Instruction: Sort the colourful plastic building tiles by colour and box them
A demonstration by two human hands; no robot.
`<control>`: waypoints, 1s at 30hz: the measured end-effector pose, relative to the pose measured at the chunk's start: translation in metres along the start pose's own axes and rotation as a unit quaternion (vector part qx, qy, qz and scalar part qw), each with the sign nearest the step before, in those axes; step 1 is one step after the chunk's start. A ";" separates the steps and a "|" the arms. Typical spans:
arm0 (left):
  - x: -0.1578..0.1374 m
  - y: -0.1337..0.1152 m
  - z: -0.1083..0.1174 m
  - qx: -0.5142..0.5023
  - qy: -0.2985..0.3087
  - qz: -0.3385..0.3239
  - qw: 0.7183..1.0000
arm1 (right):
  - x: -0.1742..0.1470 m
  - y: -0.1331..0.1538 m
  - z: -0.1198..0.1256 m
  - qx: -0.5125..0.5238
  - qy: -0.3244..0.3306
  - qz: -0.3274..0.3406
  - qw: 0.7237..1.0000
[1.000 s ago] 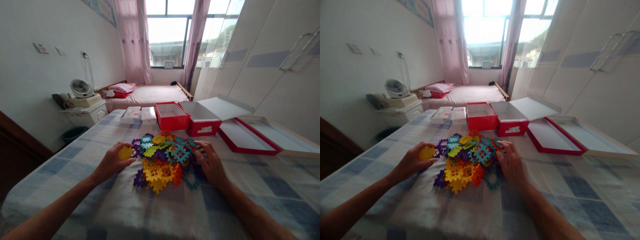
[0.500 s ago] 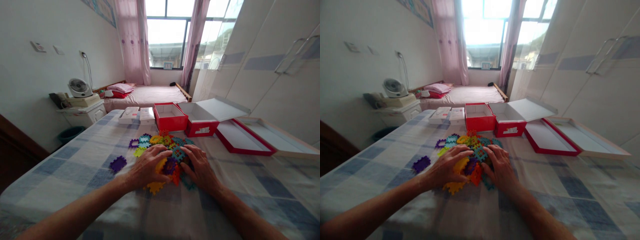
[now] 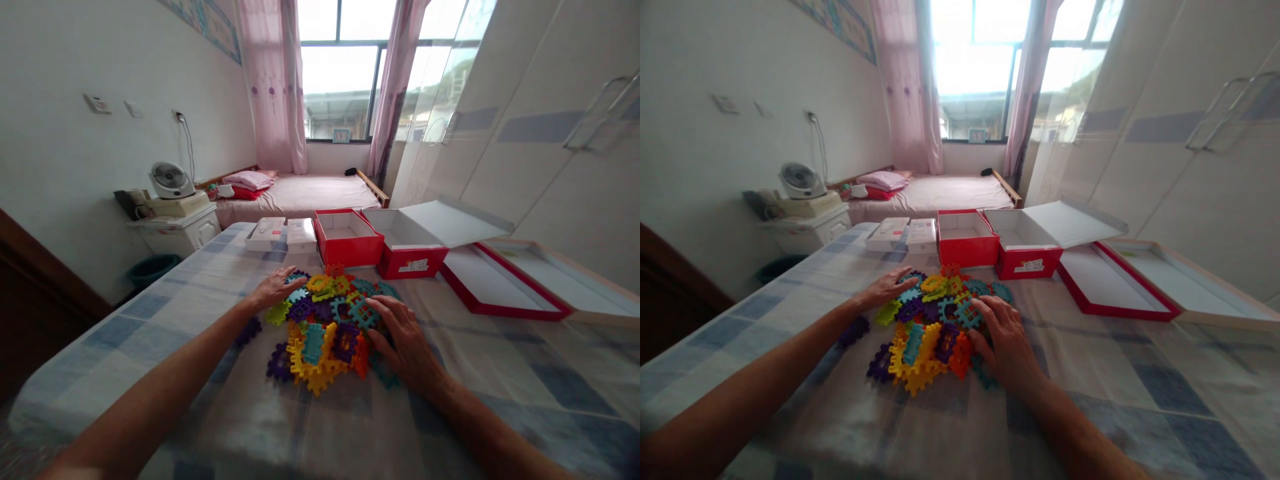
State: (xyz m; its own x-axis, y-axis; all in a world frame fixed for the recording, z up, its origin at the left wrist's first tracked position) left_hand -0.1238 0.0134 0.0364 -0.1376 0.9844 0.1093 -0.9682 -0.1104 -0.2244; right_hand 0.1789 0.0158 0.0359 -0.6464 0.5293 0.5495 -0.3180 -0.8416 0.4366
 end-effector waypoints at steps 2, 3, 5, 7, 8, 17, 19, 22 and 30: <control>0.007 -0.009 -0.004 -0.012 0.004 -0.003 1.000 | -0.001 -0.003 0.000 -0.002 -0.005 -0.014 1.000; 0.009 -0.013 -0.005 -0.016 0.003 -0.003 1.000 | -0.001 -0.004 0.001 -0.003 -0.006 -0.020 1.000; 0.009 -0.018 -0.005 -0.025 -0.009 0.003 1.000 | -0.001 -0.005 0.000 -0.003 -0.005 -0.029 1.000; 0.007 -0.020 -0.003 -0.037 -0.025 0.016 0.999 | 0.000 -0.005 0.000 -0.005 -0.006 -0.035 0.999; 0.006 -0.020 -0.002 -0.045 -0.032 0.022 0.998 | 0.000 -0.006 0.000 -0.007 -0.010 -0.037 0.999; -0.005 -0.056 0.018 -0.112 -0.101 -0.038 0.988 | 0.002 -0.008 -0.002 -0.024 -0.018 -0.065 0.997; -0.015 -0.078 0.023 -0.101 -0.133 -0.089 0.982 | 0.002 -0.009 -0.002 -0.028 -0.018 -0.070 0.997; -0.037 -0.113 0.029 -0.078 -0.114 -0.207 0.968 | 0.002 -0.011 -0.003 -0.031 -0.017 -0.075 0.997; -0.094 -0.054 0.042 0.048 -0.010 -0.148 0.988 | -0.001 -0.012 0.006 -0.002 -0.037 -0.067 0.997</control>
State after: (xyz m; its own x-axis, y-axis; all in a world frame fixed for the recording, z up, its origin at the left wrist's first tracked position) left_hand -0.0677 -0.0793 0.0792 0.1503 0.9729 0.1758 -0.9820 0.1675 -0.0871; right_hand 0.1876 0.0267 0.0345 -0.5457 0.6430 0.5374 -0.4009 -0.7634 0.5064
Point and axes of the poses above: each hand's wrist, its own x-axis towards the middle knuckle, its own z-axis out of the back of the hand, y = z × x, the point moved 3 cm from there along x, towards the middle knuckle, and after that the axes turned 15 degrees about x, right-handed, at the moved point
